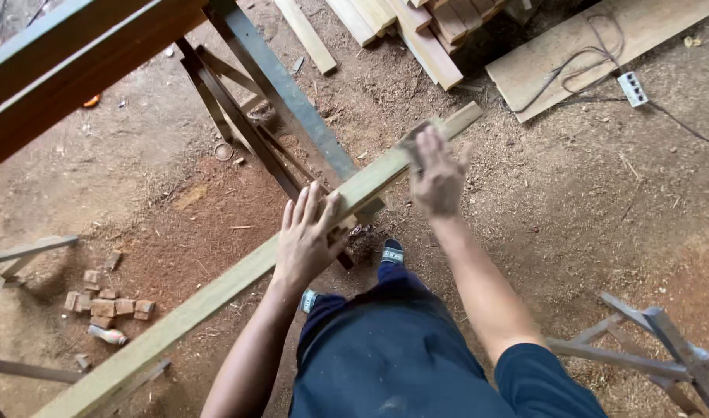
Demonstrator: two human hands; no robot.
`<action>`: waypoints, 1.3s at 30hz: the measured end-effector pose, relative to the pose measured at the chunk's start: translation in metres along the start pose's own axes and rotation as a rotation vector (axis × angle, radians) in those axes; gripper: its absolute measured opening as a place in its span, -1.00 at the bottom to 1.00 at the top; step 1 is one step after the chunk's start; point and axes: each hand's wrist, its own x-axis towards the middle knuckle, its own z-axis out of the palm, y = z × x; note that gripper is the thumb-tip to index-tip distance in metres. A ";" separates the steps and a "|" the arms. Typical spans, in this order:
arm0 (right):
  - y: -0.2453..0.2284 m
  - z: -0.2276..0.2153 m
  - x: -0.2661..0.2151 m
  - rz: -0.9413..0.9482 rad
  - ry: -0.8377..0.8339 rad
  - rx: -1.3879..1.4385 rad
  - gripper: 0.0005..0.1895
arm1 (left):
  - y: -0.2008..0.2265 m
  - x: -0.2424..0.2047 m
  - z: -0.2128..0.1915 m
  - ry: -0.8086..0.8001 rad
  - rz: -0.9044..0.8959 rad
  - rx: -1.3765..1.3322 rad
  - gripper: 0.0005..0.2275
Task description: The person sands a long wooden beam by hand using a piece of sandpaper, moving their hand back and forth along the length and edges of the wood while holding the beam steady on wooden sawhorses.
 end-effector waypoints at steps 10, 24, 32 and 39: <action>0.024 -0.008 0.013 -0.099 -0.177 -0.209 -0.56 | 0.040 0.051 -0.003 -0.106 -0.077 -0.047 -0.26; 0.046 -0.013 0.021 -0.154 0.187 -0.027 -0.61 | 0.048 0.060 -0.010 -0.043 -0.136 -0.061 -0.35; 0.030 -0.024 0.023 -0.157 -0.144 0.080 -0.57 | 0.047 0.059 -0.007 -0.017 -0.153 -0.040 -0.24; 0.025 -0.031 -0.002 -0.386 0.067 0.040 -0.64 | 0.044 0.064 0.009 -0.079 -0.279 -0.063 -0.14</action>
